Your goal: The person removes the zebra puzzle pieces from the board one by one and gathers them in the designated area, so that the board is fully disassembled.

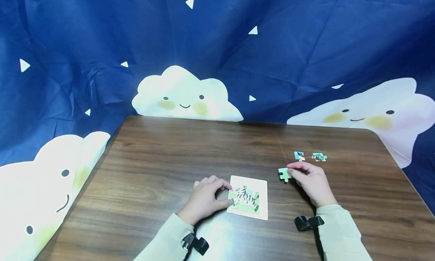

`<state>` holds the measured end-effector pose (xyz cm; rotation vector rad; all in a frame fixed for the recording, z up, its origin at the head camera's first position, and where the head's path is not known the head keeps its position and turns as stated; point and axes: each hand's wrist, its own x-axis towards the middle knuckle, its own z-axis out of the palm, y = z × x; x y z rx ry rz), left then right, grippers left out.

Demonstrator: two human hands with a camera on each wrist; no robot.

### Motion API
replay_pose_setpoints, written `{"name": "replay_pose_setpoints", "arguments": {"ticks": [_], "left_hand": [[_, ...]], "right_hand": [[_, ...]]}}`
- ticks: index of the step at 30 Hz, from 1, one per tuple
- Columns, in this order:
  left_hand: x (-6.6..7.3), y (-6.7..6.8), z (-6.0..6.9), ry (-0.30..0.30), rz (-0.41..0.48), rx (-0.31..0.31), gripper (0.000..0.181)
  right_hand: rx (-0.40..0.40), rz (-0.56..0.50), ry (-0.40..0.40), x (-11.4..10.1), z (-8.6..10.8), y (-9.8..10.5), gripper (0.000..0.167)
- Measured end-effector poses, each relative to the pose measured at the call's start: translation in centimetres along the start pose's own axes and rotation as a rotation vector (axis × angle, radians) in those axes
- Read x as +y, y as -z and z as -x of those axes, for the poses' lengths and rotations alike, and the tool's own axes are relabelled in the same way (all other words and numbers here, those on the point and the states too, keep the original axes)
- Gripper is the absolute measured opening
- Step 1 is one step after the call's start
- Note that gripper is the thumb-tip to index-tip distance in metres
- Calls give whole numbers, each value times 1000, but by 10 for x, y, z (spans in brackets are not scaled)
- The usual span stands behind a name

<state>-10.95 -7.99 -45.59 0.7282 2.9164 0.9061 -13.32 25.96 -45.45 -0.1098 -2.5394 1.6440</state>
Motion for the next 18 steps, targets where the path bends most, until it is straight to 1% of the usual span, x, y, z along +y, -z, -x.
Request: {"name": "replay_pose_setpoints", "arguments": {"ticks": [4, 7, 10, 15, 18], "left_hand": [[1, 0, 1, 5, 4, -5, 32], [1, -1, 2, 5, 4, -2, 32], [0, -1, 2, 7, 5, -1, 32], [-1, -2, 2, 11, 1, 0, 32], [-1, -3, 1, 5, -5, 1, 32]], "right_hand": [[30, -71, -55, 6, -3, 8, 27], [30, -95, -71, 9, -6, 13, 27], [35, -148, -86, 13, -9, 16, 24], [73, -332, -102, 22, -15, 24, 10], [87, -403, -96, 29, -19, 32, 8]]}}
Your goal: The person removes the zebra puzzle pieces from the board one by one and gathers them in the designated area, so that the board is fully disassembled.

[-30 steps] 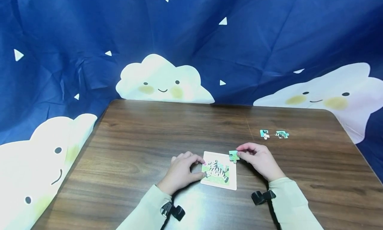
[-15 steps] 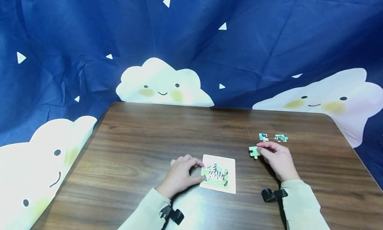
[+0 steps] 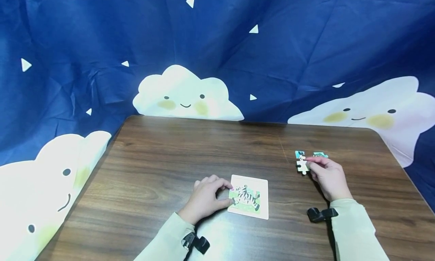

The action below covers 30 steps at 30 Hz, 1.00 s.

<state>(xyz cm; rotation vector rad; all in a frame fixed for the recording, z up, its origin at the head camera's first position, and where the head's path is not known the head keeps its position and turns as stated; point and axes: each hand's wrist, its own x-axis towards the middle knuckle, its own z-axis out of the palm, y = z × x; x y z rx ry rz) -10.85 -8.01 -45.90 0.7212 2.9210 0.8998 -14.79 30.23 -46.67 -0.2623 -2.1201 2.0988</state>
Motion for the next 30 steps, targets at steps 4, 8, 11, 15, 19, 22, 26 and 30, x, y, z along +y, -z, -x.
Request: {"name": "replay_pose_setpoints", "arguments": {"ticks": [4, 8, 11, 15, 19, 22, 26, 30], "left_hand": [[-1, 0, 0, 1, 2, -6, 32], [-1, 0, 0, 8, 6, -6, 32], [-1, 0, 0, 6, 11, 0, 32], [-2, 0, 0, 5, 13, 0, 32], [-2, 0, 0, 8, 11, -7, 33], [-1, 1, 0, 9, 9, -11, 33], [0, 3, -1, 7, 9, -12, 33], [0, 1, -1, 6, 8, -13, 34]], "right_hand": [[9, -32, -14, 1, -6, 12, 11], [20, -45, -27, -1, -11, 22, 12], [27, -38, -37, -3, -15, 30, 12], [34, -53, -52, -2, -20, 42, 13], [39, -76, -60, -2, -24, 55, 15], [52, -70, -73, -3, -27, 63, 15], [56, -69, -92, -5, -32, 74, 16], [48, -81, -109, -6, -37, 85, 15]]}}
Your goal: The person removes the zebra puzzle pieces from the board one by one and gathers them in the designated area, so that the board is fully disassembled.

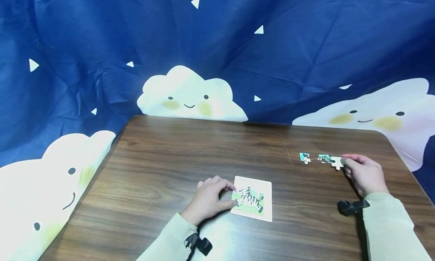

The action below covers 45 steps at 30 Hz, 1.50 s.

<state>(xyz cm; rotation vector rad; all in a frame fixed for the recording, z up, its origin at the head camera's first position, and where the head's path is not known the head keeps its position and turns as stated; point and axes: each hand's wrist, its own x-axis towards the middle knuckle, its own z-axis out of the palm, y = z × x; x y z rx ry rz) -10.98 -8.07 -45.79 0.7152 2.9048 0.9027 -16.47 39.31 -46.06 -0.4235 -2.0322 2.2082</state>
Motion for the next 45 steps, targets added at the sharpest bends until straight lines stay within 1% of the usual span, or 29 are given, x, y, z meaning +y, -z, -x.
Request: {"name": "replay_pose_setpoints", "arguments": {"ticks": [5, 11, 18, 20, 25, 29, 42, 45], "left_hand": [[1, -2, 0, -5, -4, -7, 34], [3, 1, 0, -6, -2, -3, 34], [4, 3, 0, -3, 2, 5, 33], [3, 3, 0, -4, 1, 7, 33], [3, 4, 0, 4, 6, 1, 34], [3, 3, 0, 9, 5, -3, 34], [2, 1, 0, 3, 2, 1, 34], [1, 1, 0, 7, 2, -2, 33]], "right_hand": [[28, 46, -21, -1, -5, 10, 18], [92, 126, -24, -4, -11, 14, 23], [134, 312, -17, -7, -19, 15, 26], [136, 340, -17, -8, -20, 15, 26], [129, 367, -25, -9, -21, 15, 26], [144, 382, -23, -8, -21, 15, 27], [199, 342, -53, -7, -20, 14, 25], [232, 344, -55, -7, -18, 12, 21]]}}
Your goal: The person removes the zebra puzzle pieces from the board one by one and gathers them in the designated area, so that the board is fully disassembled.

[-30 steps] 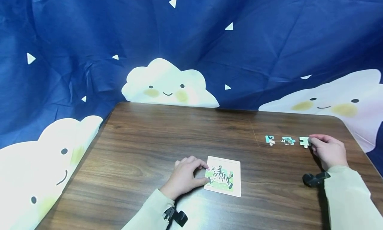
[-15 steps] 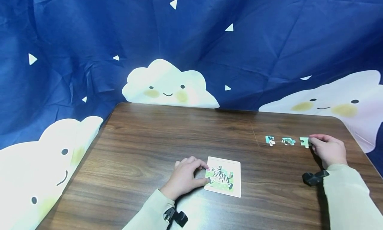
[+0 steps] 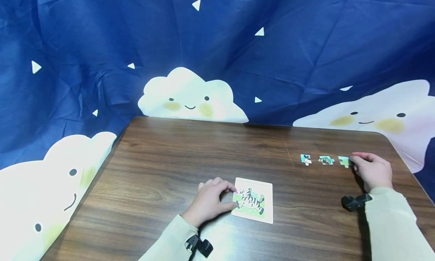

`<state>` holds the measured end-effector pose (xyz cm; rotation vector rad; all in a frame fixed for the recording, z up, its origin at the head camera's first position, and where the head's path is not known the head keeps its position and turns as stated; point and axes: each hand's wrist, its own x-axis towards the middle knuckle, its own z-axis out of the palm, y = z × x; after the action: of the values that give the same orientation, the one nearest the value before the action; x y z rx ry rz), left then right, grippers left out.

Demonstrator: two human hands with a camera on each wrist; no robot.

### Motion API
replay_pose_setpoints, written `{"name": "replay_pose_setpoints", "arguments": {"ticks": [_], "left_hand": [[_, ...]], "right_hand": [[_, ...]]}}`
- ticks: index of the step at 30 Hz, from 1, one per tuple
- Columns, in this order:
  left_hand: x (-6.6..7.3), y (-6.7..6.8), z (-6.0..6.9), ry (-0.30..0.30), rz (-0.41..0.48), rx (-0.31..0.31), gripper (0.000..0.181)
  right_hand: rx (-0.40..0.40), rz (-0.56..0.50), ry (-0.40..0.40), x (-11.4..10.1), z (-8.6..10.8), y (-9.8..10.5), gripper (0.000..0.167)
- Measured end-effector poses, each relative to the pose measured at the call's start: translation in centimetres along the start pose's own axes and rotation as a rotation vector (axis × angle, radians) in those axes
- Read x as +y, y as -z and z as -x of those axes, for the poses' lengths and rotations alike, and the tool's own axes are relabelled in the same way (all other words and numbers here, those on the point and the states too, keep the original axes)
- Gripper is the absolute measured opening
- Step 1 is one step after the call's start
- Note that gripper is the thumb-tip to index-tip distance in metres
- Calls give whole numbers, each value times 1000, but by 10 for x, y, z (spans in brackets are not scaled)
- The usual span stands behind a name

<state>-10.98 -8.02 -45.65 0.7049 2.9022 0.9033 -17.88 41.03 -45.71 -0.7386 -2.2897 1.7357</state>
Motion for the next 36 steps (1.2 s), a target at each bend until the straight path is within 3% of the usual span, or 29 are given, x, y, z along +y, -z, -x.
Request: {"name": "replay_pose_setpoints", "arguments": {"ticks": [5, 9, 11, 16, 19, 22, 26, 31, 36], "left_hand": [[0, -1, 1, 2, -2, -3, 33], [0, 2, 0, 3, 0, -7, 33], [1, 3, 0, 6, 4, -10, 33], [1, 4, 1, 7, 9, -12, 33], [2, 4, 1, -5, 15, -14, 33], [1, 4, 1, -14, 32, -16, 33], [0, 4, 1, -4, 54, -25, 41], [0, 4, -1, 15, 50, -39, 55], [0, 4, -1, 14, 24, -47, 54]], "right_hand": [[186, -111, -65, -3, 12, -10, 12], [337, -201, -21, -5, 27, -25, 13], [371, -252, 7, -5, 34, -31, 12], [383, -520, 19, -6, 50, -39, 9], [346, -601, 21, -10, 61, -45, 9], [283, -570, 16, -18, 70, -56, 8], [124, -352, 63, -32, 86, -81, 6], [-169, -5, 265, -45, 109, -116, 22], [-364, 181, 384, -56, 131, -143, 27]]}}
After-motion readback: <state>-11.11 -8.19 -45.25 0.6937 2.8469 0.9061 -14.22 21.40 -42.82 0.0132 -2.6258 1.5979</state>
